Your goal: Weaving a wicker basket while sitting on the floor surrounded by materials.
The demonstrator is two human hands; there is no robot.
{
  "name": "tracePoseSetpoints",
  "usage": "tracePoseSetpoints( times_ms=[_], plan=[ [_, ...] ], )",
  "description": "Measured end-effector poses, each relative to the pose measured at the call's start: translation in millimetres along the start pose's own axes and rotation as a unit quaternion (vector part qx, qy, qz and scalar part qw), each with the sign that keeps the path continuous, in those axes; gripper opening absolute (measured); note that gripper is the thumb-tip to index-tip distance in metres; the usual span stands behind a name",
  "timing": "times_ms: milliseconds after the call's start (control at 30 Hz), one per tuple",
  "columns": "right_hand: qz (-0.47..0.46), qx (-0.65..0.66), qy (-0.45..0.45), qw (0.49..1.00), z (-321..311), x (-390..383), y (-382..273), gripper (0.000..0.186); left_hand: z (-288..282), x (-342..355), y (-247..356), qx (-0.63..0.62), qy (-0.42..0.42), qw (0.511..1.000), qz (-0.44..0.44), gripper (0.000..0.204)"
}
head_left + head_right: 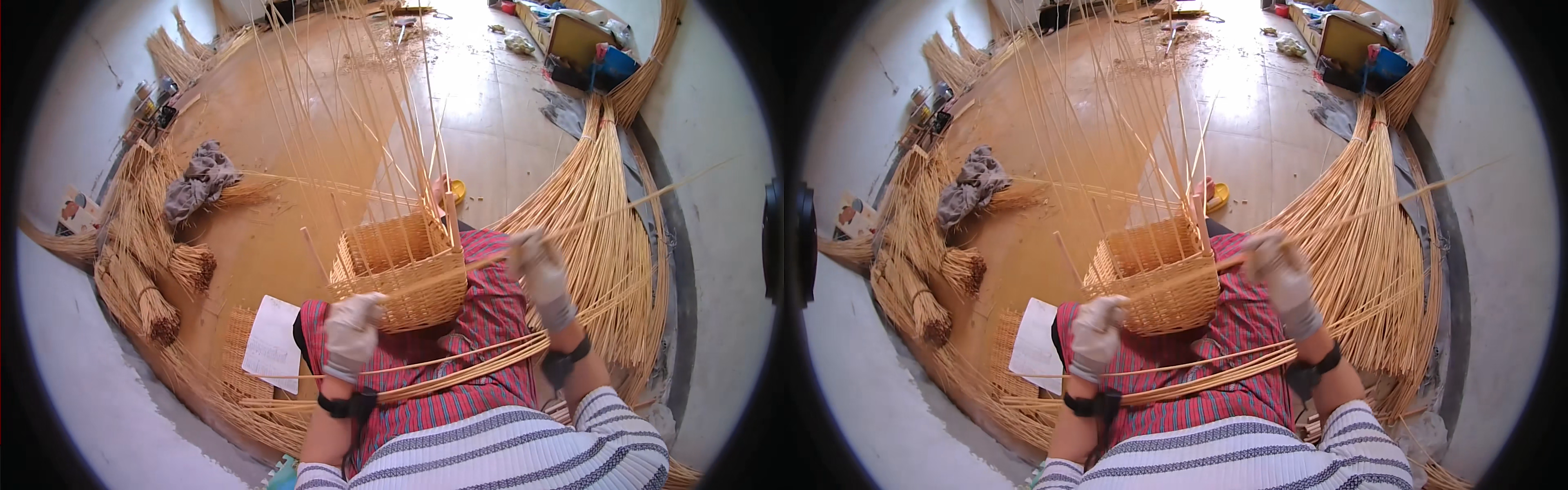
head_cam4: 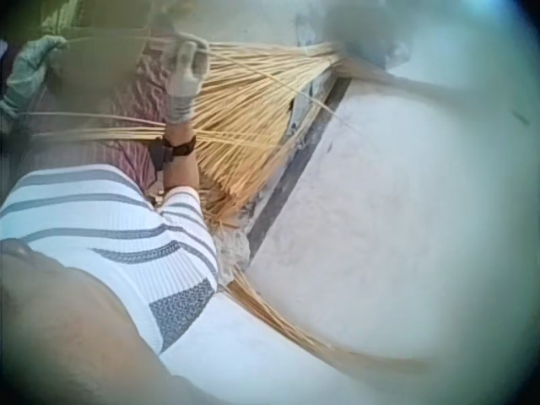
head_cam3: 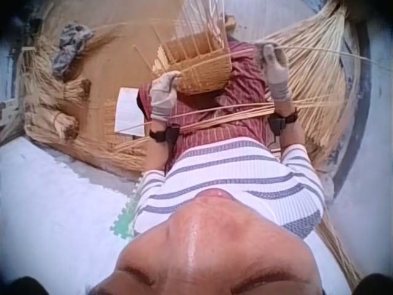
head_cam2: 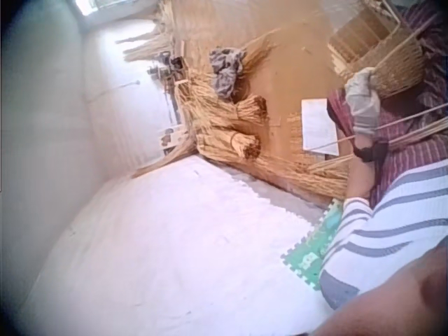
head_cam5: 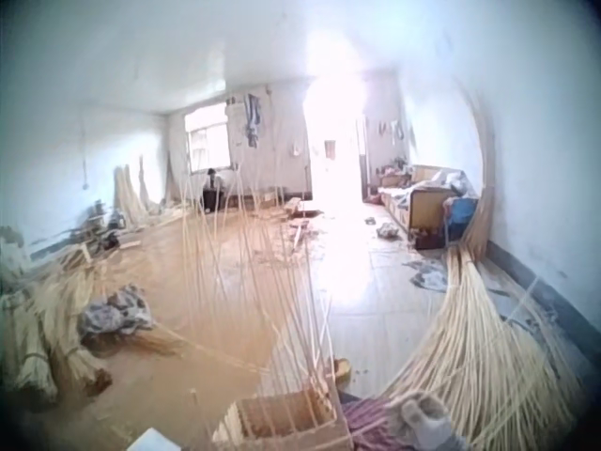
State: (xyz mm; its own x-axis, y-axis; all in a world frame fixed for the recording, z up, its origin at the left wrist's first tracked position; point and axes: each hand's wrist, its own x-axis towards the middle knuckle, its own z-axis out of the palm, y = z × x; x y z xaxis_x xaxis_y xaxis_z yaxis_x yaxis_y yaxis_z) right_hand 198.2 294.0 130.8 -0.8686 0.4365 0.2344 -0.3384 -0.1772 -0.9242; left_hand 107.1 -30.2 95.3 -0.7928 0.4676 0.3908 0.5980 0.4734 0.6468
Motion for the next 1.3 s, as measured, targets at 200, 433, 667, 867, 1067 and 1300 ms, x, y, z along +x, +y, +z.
tracePoseSetpoints(
  times_ms=[200,433,667,867,1067,1300],
  plan=[
    [0.006,-0.073,-0.051,0.996,3,15,-10,0.014,17,-3,-42,-0.107,-0.112,0.977,-0.148,0.021],
    [0.065,-0.103,0.07,0.99,-24,19,53,0.011,89,29,-69,-0.123,0.075,0.983,-0.111,0.047],
    [0.123,-0.034,0.1,0.987,-32,1,105,0.01,106,32,-47,0.036,-0.03,0.972,-0.232,0.075],
    [0.155,-0.049,0.056,0.985,-53,25,115,0.012,105,48,-42,-0.041,0.096,0.984,-0.145,0.056],
    [0.139,-0.031,0.058,0.988,-45,34,115,0.007,123,104,-40,-0.322,-0.252,0.827,-0.387,0.027],
    [-0.067,-0.344,-0.106,0.931,41,123,102,0.033,150,87,-45,-0.321,-0.136,0.848,-0.398,0.033]
  ],
)
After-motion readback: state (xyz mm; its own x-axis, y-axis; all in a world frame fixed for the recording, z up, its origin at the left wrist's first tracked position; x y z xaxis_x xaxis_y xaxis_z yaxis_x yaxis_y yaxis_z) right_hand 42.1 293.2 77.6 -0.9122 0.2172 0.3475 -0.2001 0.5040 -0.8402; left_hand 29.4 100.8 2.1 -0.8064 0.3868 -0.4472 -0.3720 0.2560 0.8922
